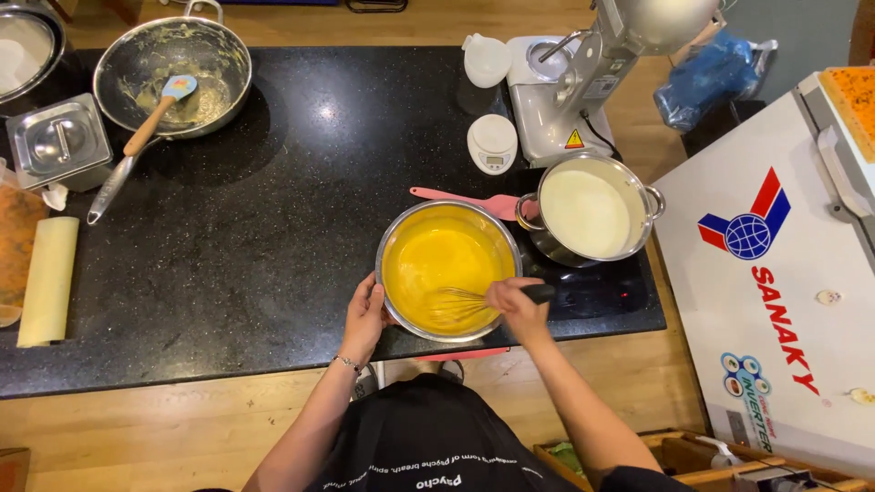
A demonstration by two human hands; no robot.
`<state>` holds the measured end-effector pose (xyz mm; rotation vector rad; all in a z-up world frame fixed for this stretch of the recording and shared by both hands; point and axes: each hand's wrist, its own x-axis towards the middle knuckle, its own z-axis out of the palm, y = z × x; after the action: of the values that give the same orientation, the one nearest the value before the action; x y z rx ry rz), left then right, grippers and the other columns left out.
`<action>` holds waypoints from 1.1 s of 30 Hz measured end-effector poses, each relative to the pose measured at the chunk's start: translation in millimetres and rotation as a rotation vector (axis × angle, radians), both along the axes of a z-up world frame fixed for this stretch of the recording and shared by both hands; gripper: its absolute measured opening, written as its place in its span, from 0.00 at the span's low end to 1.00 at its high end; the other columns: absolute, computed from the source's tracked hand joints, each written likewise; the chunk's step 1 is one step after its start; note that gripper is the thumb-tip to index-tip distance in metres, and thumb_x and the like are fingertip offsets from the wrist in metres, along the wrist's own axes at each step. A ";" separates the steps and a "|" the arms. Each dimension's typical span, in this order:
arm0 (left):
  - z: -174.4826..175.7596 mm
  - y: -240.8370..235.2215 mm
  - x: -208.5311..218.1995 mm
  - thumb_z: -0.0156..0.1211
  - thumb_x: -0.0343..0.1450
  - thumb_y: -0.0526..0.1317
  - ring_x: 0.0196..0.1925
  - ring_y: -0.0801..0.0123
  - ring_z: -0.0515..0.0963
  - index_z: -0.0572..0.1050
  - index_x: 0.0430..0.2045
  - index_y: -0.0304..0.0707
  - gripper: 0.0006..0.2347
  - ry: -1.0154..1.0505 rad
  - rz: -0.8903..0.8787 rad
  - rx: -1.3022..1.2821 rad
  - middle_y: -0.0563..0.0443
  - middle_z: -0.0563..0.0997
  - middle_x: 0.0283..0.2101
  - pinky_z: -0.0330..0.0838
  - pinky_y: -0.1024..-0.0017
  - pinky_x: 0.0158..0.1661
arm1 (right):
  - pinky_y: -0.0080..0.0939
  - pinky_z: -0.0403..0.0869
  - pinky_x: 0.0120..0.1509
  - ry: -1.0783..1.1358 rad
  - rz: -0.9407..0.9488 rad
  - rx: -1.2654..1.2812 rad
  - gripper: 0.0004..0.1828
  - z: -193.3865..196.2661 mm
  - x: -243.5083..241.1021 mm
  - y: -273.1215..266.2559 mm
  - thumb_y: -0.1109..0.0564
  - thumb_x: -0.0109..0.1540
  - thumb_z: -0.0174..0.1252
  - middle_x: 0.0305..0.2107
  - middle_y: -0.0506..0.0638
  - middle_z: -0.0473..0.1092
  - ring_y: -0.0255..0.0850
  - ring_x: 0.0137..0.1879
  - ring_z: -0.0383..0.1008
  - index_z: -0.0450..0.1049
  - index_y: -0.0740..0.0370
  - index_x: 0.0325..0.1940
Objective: The person whisks a yellow mixture in a bowl, tempers it by pouring hot milk from a saucepan while whisking, and then transfers the combined mixture back into the saucepan on an induction stove to continue cooking.
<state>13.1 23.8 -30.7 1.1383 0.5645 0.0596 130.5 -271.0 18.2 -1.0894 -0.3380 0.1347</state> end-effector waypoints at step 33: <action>30.5 -10.5 8.5 0.44 0.89 0.45 0.30 0.54 0.93 0.60 0.83 0.37 0.24 0.017 -0.007 -0.008 0.33 0.90 0.43 0.95 0.62 0.30 | 0.34 0.56 0.25 -0.173 -0.055 -0.153 0.24 55.5 67.9 13.6 0.71 0.60 0.51 0.13 0.37 0.46 0.34 0.18 0.50 0.54 0.47 0.18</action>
<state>21.6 13.3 -0.2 1.1340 0.5757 0.0418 198.4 -257.4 73.7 -1.2640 -0.4582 0.0167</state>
